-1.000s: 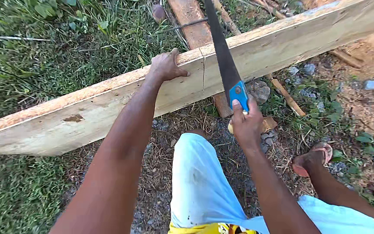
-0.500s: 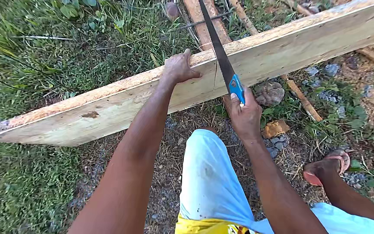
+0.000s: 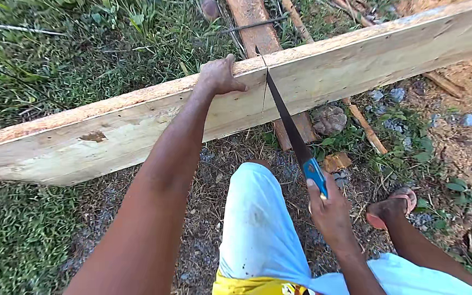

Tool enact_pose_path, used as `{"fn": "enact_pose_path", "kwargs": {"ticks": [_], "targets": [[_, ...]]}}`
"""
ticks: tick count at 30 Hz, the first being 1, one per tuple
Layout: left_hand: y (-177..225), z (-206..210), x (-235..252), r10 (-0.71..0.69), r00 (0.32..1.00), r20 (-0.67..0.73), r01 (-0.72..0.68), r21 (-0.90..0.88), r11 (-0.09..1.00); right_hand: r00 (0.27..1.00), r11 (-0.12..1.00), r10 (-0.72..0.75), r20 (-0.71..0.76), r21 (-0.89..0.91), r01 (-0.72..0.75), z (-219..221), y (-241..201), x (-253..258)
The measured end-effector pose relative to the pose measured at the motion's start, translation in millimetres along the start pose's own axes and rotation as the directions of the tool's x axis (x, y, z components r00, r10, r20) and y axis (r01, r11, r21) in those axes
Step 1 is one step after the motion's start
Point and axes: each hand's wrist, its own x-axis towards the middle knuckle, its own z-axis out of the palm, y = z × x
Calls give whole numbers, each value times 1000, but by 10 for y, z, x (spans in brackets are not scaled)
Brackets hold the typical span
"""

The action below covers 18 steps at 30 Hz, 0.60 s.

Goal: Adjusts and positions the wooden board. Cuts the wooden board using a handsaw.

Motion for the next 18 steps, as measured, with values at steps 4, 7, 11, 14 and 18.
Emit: {"fn": "enact_pose_path", "kwargs": {"ticks": [4, 7, 11, 14, 18], "targets": [[-25, -30, 68, -10, 1000, 26, 10, 4, 1000, 1000, 1000, -4, -26, -19, 3, 4, 87, -178], [-17, -53, 98, -33, 999, 33, 32, 18, 999, 1000, 999, -23, -3, -26, 23, 280, 4, 210], [-19, -19, 101, -55, 998, 32, 53, 46, 997, 992, 998, 54, 118, 23, -57, 1034, -86, 1200], [-23, 23, 109, -39, 999, 1, 39, 49, 998, 997, 999, 32, 68, 42, -34, 1618, -11, 1661], [-85, 103, 110, -21, 999, -32, 22, 41, 999, 997, 996, 28, 77, 79, -34, 1579, 159, 1465]]}}
